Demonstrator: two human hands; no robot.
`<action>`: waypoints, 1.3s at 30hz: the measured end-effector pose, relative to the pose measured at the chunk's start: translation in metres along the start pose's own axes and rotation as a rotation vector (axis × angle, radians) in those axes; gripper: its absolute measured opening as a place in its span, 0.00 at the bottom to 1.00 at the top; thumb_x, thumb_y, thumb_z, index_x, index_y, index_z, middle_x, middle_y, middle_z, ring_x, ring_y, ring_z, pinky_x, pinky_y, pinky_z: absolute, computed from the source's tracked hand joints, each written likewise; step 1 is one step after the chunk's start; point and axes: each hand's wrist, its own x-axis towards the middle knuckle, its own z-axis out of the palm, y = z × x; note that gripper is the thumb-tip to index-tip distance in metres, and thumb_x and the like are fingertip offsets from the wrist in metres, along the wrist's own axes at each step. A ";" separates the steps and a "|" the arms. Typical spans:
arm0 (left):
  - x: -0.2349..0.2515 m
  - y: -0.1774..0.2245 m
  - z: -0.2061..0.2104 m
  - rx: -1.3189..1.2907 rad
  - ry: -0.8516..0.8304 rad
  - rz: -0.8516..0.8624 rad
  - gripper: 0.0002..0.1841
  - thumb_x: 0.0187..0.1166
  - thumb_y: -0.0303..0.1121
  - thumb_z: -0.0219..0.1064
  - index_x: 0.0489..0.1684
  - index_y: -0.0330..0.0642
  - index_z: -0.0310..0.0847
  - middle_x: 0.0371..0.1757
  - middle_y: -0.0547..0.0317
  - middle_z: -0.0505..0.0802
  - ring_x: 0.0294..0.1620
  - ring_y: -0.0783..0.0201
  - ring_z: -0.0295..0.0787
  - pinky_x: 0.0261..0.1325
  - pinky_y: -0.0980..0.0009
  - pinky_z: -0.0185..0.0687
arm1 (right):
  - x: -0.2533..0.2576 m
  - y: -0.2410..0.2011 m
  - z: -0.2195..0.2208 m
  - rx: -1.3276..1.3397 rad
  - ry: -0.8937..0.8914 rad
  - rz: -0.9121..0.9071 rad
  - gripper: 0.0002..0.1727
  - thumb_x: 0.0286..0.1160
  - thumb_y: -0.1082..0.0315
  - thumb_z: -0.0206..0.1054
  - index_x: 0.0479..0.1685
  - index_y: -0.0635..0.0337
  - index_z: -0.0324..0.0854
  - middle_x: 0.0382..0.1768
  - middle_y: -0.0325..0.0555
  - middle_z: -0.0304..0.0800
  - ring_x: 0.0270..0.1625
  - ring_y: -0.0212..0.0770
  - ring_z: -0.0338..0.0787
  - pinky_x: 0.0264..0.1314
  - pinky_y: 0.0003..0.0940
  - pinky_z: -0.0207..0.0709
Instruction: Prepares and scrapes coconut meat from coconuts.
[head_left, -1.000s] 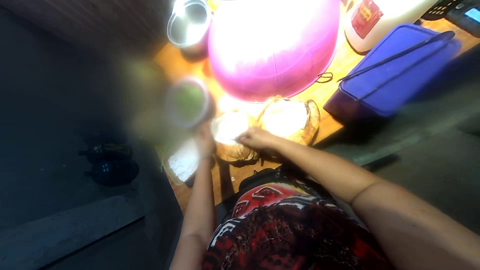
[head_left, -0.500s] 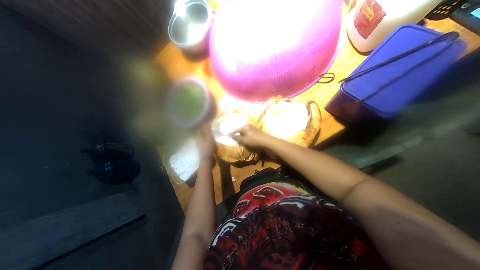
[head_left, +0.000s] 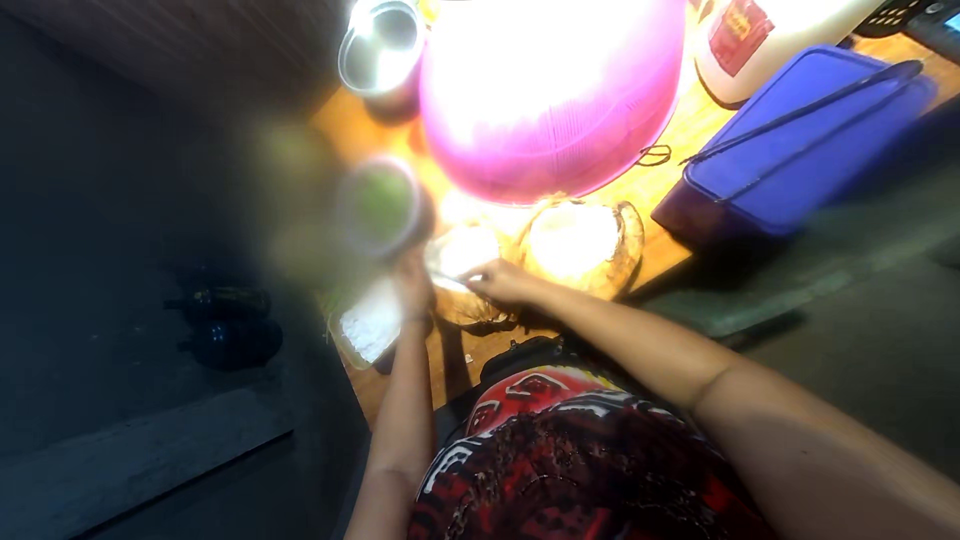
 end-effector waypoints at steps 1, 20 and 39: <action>0.000 0.000 0.000 0.002 0.000 -0.002 0.20 0.91 0.38 0.56 0.72 0.33 0.78 0.62 0.44 0.90 0.59 0.65 0.87 0.68 0.65 0.79 | -0.004 0.004 -0.003 -0.038 -0.039 -0.005 0.19 0.92 0.66 0.57 0.72 0.61 0.84 0.57 0.60 0.92 0.57 0.53 0.92 0.67 0.53 0.80; 0.002 -0.001 0.000 -0.040 0.001 -0.026 0.19 0.91 0.38 0.58 0.70 0.34 0.80 0.56 0.47 0.92 0.54 0.66 0.89 0.64 0.65 0.82 | 0.004 0.023 -0.006 0.000 0.059 -0.009 0.16 0.90 0.65 0.59 0.66 0.51 0.89 0.35 0.48 0.91 0.32 0.39 0.85 0.43 0.43 0.81; 0.002 0.000 0.001 -0.039 0.000 -0.051 0.20 0.91 0.36 0.57 0.73 0.33 0.77 0.61 0.43 0.90 0.58 0.63 0.88 0.67 0.64 0.81 | 0.009 0.014 -0.014 -0.042 0.055 -0.002 0.16 0.90 0.64 0.59 0.66 0.51 0.89 0.35 0.49 0.91 0.33 0.40 0.85 0.43 0.44 0.81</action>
